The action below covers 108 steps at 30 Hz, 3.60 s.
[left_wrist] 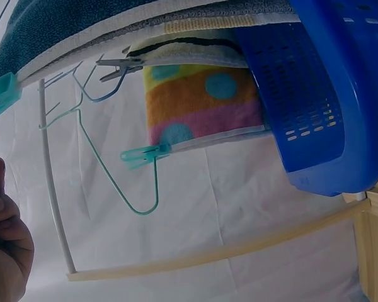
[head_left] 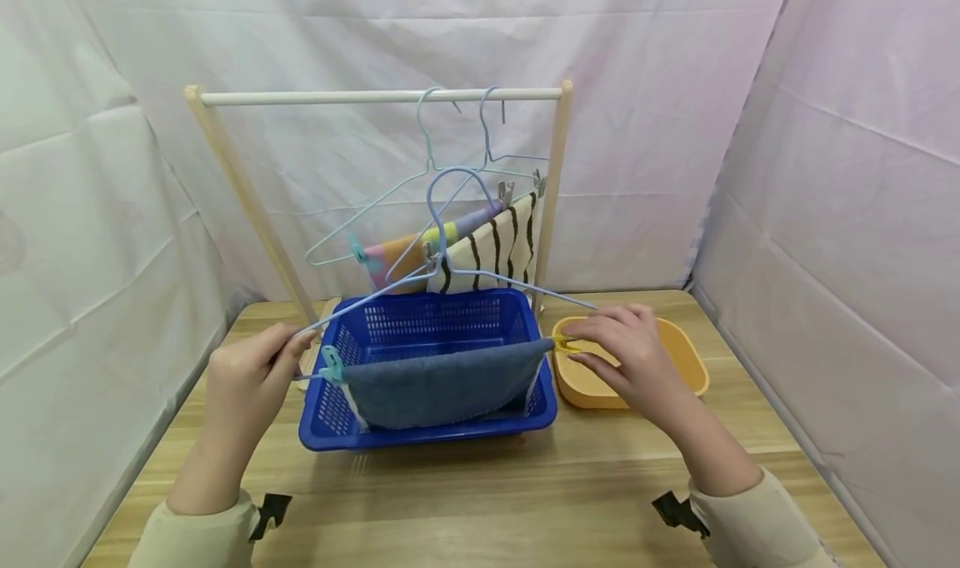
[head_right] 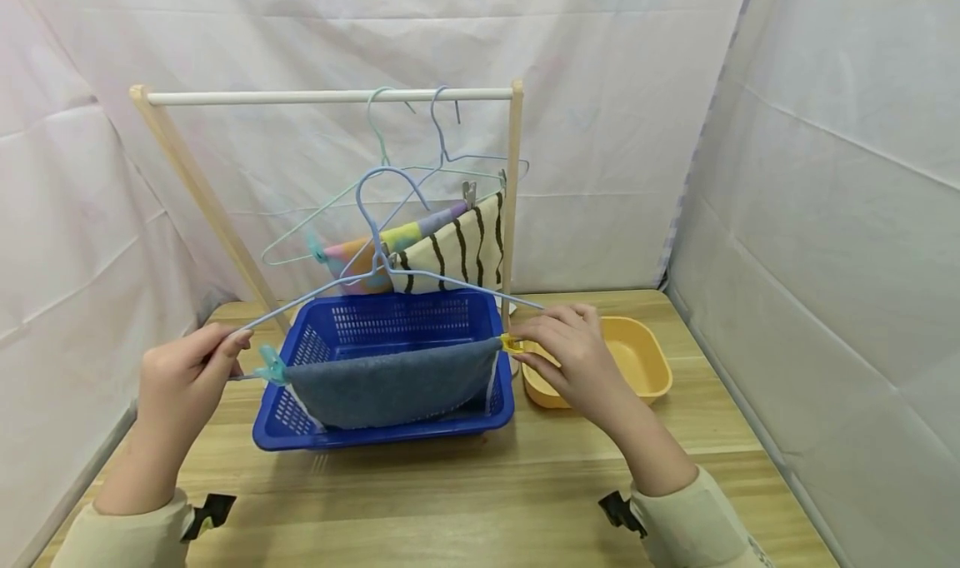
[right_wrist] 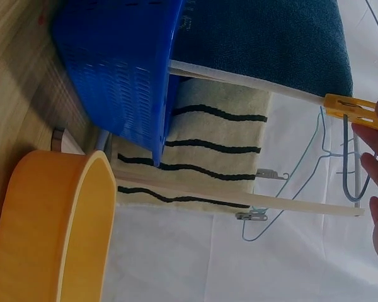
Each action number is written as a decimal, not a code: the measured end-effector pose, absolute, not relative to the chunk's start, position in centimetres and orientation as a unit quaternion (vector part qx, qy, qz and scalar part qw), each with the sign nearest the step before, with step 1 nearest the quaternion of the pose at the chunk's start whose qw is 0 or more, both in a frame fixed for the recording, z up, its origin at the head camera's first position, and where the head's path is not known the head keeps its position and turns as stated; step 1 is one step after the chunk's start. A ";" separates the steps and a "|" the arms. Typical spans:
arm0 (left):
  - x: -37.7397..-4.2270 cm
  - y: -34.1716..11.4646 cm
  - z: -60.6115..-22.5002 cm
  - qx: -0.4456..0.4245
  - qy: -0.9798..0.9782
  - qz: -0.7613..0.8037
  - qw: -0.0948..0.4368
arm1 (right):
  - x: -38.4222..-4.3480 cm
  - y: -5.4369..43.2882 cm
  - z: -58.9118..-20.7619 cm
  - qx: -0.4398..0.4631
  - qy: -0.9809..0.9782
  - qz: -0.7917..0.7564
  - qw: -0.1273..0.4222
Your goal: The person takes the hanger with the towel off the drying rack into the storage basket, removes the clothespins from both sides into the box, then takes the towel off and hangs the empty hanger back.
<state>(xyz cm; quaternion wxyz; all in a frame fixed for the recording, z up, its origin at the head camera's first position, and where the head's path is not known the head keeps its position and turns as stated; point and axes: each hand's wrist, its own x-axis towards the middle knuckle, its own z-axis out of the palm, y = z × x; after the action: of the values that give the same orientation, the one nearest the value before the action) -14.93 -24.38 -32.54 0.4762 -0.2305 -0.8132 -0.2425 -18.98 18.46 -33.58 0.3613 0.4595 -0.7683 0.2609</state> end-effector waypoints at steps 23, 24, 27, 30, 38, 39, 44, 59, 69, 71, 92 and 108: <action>-14.9 -24.6 -32.7 -0.223 -0.813 -0.252 0.474 | -19.2 19.2 -33.4 0.468 -0.743 0.325 0.351; -14.9 -24.7 -32.7 -0.221 -0.814 -0.253 0.474 | -19.2 19.2 -33.4 0.467 -0.742 0.329 0.350; -14.9 -24.7 -32.7 -0.220 -0.816 -0.251 0.472 | -19.2 19.2 -33.5 0.465 -0.738 0.340 0.351; -14.8 -24.7 -32.6 -0.220 -0.815 -0.252 0.472 | -19.3 19.3 -33.6 0.465 -0.730 0.357 0.351; -14.6 -24.5 -32.3 -0.225 -0.813 -0.231 0.484 | -19.1 20.4 -33.6 0.428 -0.733 0.411 0.332; -14.6 -24.5 -32.2 -0.223 -0.815 -0.226 0.485 | -19.2 20.5 -33.6 0.422 -0.736 0.411 0.332; -14.8 -24.7 -32.6 -0.209 -0.818 -0.220 0.488 | -19.2 21.0 -34.2 0.382 -0.762 0.407 0.329; -15.0 -23.9 -33.0 -0.144 -0.826 -0.253 0.483 | -20.7 22.7 -37.4 0.273 -0.846 0.359 0.285; -15.2 -23.0 -33.6 -0.131 -0.825 -0.251 0.489 | -21.4 22.9 -39.6 0.225 -0.880 0.341 0.242; -15.2 -22.9 -33.7 -0.131 -0.825 -0.252 0.489 | -21.6 23.0 -40.0 0.213 -0.884 0.346 0.233; -15.0 -22.6 -34.0 -0.120 -0.834 -0.252 0.475 | -23.2 23.7 -44.3 0.166 -0.909 0.333 0.185; -14.6 -21.8 -33.7 -0.100 -0.849 -0.266 0.445 | -24.0 23.6 -45.9 0.139 -0.935 0.315 0.087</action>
<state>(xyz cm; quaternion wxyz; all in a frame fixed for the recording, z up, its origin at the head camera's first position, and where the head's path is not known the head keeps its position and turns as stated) -14.58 -21.79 -33.71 0.4448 -0.0996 -0.8494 -0.2659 -23.99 23.56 -45.92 0.0870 0.1385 -0.9349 0.3149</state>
